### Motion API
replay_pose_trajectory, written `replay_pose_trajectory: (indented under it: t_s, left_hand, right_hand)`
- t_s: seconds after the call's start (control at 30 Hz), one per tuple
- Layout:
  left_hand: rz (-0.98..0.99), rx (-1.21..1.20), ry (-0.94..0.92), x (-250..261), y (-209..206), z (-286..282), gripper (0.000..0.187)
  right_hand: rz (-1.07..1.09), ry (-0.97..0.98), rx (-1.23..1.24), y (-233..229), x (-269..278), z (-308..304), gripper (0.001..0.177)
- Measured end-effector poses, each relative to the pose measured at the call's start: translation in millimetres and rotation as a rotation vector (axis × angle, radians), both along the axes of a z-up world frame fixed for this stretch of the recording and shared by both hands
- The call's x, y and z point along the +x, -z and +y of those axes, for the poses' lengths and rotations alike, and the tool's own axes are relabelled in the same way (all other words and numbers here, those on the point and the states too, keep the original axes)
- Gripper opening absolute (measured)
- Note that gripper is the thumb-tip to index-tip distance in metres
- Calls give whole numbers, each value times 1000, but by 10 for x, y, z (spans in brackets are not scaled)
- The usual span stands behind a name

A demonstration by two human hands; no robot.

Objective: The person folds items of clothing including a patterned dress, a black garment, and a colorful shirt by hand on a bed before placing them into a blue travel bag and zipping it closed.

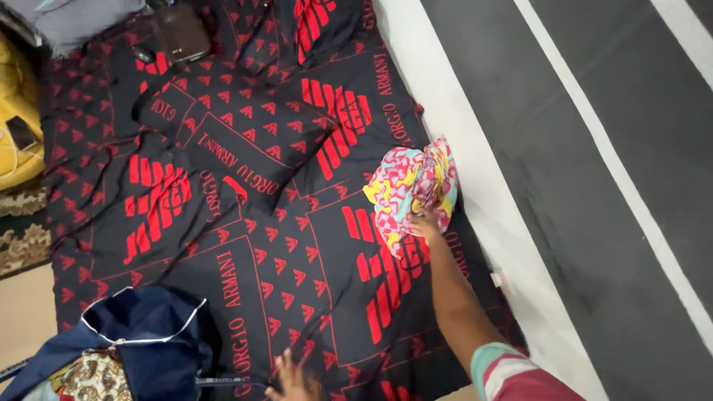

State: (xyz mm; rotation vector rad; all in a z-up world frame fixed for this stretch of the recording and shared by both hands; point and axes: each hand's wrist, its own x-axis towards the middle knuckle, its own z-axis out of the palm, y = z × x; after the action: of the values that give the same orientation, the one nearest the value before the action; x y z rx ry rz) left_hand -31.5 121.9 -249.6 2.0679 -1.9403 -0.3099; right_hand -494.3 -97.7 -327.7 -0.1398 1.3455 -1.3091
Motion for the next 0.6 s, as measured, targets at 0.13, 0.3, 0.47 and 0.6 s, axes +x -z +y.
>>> replay_pose_trajectory:
  t_s: [0.13,0.3,0.47,0.6]
  left_hand:
    - [30,37,97,-394,56,-411,59]
    - [97,95,59,-464,165,-719,51]
    - [77,114,58,-360,163,-846,43]
    - [152,75,77,-379,6,-928,36]
  right_hand:
    - [-102,96,14,172,-211,-226,37]
    - [-188,238,32,387,-252,-295,29]
    - [64,403,-269,527,-222,-389,24]
    - [238,324,-75,308,-193,-560,37]
